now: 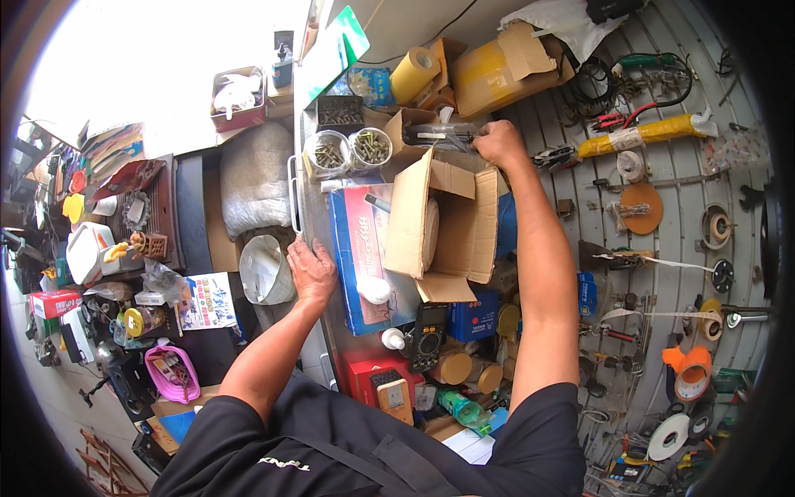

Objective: The person sits on the ground and uses a screwdriver to adjust the spokes of a bicycle wheel. They then walk into a cluttered shop, retrieve a spoke from a box, and return outside to insert the spoke into the wheel hub.

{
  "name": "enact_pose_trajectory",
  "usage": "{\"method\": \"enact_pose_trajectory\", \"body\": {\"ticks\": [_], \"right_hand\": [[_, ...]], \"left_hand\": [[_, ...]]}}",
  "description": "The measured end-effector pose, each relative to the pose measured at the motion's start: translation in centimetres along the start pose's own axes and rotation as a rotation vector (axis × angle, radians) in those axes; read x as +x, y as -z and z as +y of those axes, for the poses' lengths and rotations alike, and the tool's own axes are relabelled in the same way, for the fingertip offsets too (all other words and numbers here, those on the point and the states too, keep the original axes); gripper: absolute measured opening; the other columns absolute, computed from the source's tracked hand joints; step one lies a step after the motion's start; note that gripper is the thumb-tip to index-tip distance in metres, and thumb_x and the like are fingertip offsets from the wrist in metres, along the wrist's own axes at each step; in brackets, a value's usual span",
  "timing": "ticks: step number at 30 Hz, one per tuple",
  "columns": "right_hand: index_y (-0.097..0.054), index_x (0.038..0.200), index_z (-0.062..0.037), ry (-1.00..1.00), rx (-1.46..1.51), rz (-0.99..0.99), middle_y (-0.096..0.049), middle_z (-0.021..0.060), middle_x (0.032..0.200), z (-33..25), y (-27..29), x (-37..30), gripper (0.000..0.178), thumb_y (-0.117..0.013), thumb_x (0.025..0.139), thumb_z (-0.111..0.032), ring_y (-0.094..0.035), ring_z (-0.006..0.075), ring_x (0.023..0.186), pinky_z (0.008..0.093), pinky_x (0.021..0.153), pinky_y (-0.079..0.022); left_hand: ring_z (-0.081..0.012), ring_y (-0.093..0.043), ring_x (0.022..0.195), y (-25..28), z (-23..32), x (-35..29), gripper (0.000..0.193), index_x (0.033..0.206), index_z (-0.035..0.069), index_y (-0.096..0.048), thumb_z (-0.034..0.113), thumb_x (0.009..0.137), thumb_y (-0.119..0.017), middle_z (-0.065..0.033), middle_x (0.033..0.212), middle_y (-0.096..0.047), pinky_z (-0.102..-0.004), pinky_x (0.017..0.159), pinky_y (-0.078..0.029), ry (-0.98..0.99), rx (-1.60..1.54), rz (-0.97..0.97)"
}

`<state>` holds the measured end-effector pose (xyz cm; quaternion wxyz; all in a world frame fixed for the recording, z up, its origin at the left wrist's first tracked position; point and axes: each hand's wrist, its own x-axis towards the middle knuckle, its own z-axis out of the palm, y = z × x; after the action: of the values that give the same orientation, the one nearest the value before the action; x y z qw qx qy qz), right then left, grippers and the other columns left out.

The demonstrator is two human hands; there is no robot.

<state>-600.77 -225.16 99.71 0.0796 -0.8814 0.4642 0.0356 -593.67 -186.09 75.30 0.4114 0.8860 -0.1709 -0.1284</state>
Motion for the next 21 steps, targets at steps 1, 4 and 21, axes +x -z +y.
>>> {"method": "enact_pose_trajectory", "body": {"ticks": [1,4,21], "right_hand": [[-0.077,0.103,0.0016,0.013,0.013,0.003,-0.074,0.0267,0.099,0.3,-0.1,0.1,0.037,-0.075,0.081,-0.027,-0.074,0.0368,0.097,0.0401,0.088,-0.056],[-0.077,0.097,0.0005,0.061,0.106,-0.005,-0.072,0.0277,0.099,0.6,0.0,-0.2,0.033,-0.072,0.084,-0.03,-0.071,0.0418,0.1,0.0447,0.088,-0.055],[-0.075,0.098,0.0055,0.099,0.235,0.159,-0.071,0.0319,0.099,2.0,2.3,-2.3,0.037,-0.067,0.094,-0.03,-0.07,0.0449,0.101,0.0457,0.089,-0.054]], "left_hand": [[-0.0498,-0.049,0.126,0.2,0.2,0.0,0.051,0.14,-0.011,-0.046,0.025,0.103,-0.052,-0.0323,0.131,-0.053,-0.0534,0.11,-0.038,0.007,-0.002,-0.006],[-0.0498,-0.048,0.126,0.4,0.5,-0.1,0.051,0.14,-0.009,-0.046,0.025,0.103,-0.052,-0.0319,0.131,-0.053,-0.0535,0.111,-0.038,0.01,0.016,-0.01],[-0.0489,-0.05,0.125,-0.1,0.3,-0.1,0.053,0.139,-0.01,-0.048,0.027,0.102,-0.054,-0.0312,0.132,-0.053,-0.054,0.108,-0.04,0.014,0.033,0.007]]}}
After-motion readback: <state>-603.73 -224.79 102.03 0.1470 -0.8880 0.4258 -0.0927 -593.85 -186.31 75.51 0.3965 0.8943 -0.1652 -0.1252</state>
